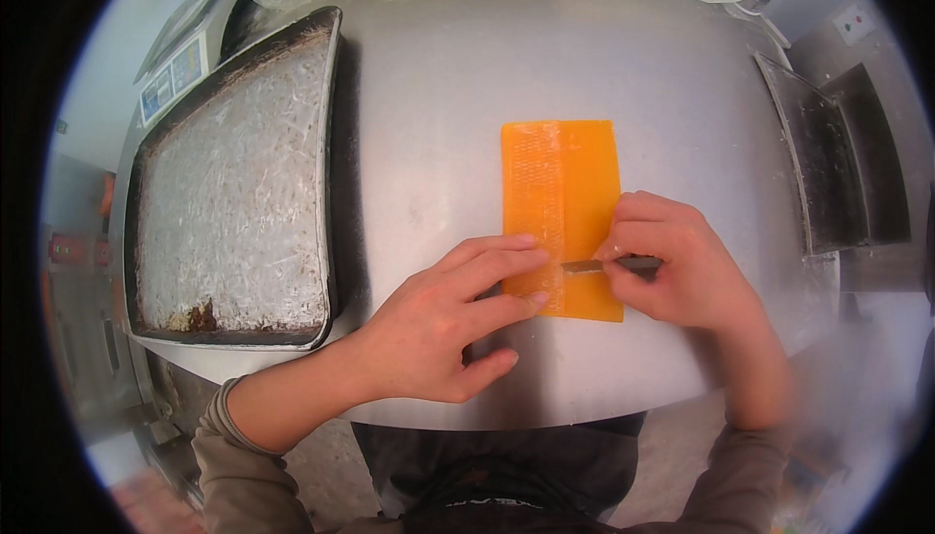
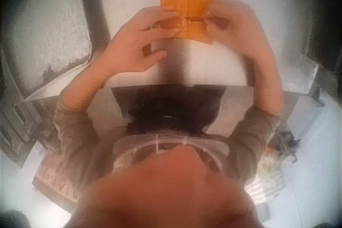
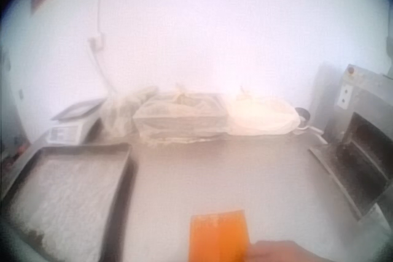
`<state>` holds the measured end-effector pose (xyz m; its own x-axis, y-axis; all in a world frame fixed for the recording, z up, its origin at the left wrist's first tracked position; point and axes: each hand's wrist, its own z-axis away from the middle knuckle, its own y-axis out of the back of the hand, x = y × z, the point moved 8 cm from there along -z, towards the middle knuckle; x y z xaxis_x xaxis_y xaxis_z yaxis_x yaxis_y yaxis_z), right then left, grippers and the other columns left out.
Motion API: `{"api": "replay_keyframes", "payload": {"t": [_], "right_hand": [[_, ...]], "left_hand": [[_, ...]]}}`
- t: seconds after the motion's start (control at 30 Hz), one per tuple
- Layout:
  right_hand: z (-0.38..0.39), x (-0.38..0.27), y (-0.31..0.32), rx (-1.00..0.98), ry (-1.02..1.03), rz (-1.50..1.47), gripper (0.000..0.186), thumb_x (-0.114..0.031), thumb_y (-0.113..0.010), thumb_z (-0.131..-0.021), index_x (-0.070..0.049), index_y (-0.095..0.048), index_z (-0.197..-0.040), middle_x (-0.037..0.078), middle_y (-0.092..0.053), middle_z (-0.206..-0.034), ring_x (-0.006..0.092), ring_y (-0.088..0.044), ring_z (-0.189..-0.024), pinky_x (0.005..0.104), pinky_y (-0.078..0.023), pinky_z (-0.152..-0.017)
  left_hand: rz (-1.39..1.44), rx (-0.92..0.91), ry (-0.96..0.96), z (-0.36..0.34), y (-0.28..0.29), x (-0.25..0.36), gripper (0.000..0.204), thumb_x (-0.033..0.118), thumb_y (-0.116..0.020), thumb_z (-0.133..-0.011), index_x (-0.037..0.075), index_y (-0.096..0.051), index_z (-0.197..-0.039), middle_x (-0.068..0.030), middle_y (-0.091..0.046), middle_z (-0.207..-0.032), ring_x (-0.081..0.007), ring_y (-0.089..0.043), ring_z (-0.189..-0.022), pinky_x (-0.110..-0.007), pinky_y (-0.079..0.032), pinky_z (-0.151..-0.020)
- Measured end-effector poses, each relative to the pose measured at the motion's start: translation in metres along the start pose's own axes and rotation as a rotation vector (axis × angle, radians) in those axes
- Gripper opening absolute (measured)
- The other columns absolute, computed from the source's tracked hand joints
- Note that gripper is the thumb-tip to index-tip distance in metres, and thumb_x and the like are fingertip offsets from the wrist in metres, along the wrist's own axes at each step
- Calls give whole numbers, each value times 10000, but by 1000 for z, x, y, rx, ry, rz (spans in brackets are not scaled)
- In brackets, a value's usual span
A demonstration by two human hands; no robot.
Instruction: The person scores a rectangular sheet of orange dough with a small knife, making parallel lines across the surface and then perpendicular lines to form a grid. The person holds the dough steady with one hand while scoring with the other, then places the scored sheet into a cloth bag.
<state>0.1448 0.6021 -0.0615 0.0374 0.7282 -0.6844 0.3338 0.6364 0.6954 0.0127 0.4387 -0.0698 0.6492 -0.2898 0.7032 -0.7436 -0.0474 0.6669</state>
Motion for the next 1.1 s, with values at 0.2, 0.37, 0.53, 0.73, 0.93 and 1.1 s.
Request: {"api": "replay_keyframes", "payload": {"t": [0.2,0.37,0.53,0.73,0.93,1.1], "right_hand": [[1,11,3,1,-132,-52,126,50,-774,-841,-6,-700,-925,117,-667,-907,308,-682,-842,394,-556,-698],[-2,13,5,63,-95,-9,125,55,-767,-848,-1,-699,-936,113,-664,-911,302,-669,-832,391,-544,-693],[-5,19,9,175,-87,31,119,60,-759,-856,6,-716,-954,112,-646,-896,293,-653,-811,387,-528,-677],[-8,32,19,321,-167,-6,78,72,-724,-908,19,-737,-963,89,-638,-914,213,-655,-765,326,-534,-675],[-7,40,30,385,-214,36,78,71,-705,-941,28,-750,-987,74,-640,-943,172,-649,-755,299,-543,-691],[-7,42,31,371,-236,93,71,63,-712,-941,24,-753,-984,87,-644,-946,197,-681,-763,307,-572,-702]], "left_hand": [[0,4,-2,1,0,-1,548,34,-865,-724,36,-802,-1269,-208,-644,-1602,-448,-597,-1518,-531,-541,-1238],[-15,-2,-10,1,-1,-1,546,31,-861,-729,38,-799,-1271,-207,-647,-1598,-451,-600,-1515,-532,-542,-1236],[6,-8,-4,2,-2,0,557,36,-862,-726,47,-799,-1279,-197,-652,-1594,-454,-613,-1499,-524,-562,-1215],[-6,-29,-53,5,-7,5,538,71,-871,-718,69,-795,-1250,-173,-680,-1556,-441,-661,-1433,-499,-616,-1129],[-44,-34,-73,4,-6,5,561,108,-901,-722,101,-785,-1271,-160,-687,-1544,-416,-668,-1418,-485,-601,-1125],[-172,21,12,1,0,3,812,193,-969,-706,96,-716,-1471,-166,-613,-1654,-408,-569,-1540,-528,-498,-1245]]}}
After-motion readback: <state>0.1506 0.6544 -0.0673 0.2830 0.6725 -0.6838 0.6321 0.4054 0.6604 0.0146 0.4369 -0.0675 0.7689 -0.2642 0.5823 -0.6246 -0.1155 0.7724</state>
